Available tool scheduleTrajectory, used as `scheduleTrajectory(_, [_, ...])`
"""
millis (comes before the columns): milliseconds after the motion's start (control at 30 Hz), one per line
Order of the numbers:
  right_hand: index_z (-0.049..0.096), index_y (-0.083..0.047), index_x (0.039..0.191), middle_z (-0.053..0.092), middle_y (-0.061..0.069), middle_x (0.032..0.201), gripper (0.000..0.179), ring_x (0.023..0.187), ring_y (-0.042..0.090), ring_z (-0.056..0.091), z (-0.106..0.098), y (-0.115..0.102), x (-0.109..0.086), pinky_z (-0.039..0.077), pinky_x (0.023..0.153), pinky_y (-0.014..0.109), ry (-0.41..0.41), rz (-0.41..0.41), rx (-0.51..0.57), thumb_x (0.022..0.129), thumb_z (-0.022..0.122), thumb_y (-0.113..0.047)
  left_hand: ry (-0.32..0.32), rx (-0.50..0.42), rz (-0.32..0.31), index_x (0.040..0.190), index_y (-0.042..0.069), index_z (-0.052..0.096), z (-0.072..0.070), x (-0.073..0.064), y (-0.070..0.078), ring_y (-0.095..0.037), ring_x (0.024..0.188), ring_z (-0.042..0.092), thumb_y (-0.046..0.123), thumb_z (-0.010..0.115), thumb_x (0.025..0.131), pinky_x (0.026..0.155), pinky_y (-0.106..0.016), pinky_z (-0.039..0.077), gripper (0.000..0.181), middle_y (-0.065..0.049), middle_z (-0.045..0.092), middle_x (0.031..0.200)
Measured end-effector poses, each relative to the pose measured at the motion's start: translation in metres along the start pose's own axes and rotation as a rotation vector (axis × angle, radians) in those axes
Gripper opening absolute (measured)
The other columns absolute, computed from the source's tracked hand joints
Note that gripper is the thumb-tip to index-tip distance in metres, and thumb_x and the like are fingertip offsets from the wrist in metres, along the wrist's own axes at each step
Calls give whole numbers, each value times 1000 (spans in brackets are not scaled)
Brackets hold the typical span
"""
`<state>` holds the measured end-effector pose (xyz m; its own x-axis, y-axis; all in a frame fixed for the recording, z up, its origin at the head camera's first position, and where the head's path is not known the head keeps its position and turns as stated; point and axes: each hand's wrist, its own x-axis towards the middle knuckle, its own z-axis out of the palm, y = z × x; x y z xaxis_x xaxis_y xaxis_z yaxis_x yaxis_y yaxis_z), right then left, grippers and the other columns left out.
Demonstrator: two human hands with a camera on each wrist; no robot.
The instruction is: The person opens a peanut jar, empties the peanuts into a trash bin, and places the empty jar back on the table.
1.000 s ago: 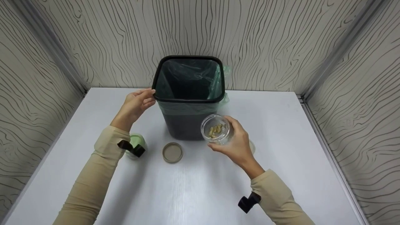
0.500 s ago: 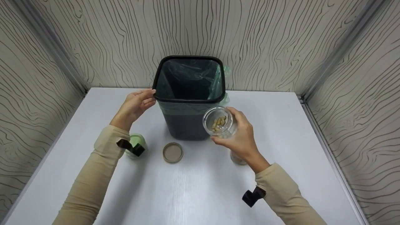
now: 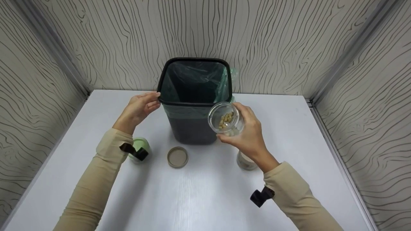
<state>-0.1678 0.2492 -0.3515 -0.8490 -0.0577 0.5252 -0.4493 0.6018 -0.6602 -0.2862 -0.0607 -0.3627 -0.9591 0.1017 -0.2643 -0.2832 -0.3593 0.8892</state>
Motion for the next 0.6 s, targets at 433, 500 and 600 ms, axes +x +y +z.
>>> scheduleTrajectory(433, [51,-2,135,59,16,124,92,108,-8,47,-6,-11,15,35,89,0,9,-17,-66,52,90,0,20,-4,7,115,-4,56,0,0,-1,-6,67,62,5,62,90,65,-15,55,27,2,64,78])
scheduleTrajectory(500, [52,-2,135,59,15,124,92,107,-8,47,-8,-12,19,35,88,2,25,-23,-75,52,90,0,28,1,5,111,-2,57,1,0,-2,-6,67,62,6,63,90,65,-15,55,23,2,64,79])
scheduleTrajectory(600, [53,-2,134,60,17,122,90,105,-9,46,-10,-13,25,35,86,4,50,-27,-89,52,90,-2,38,-2,1,108,-1,57,1,1,-2,-6,67,62,6,63,90,64,-15,54,21,2,64,79])
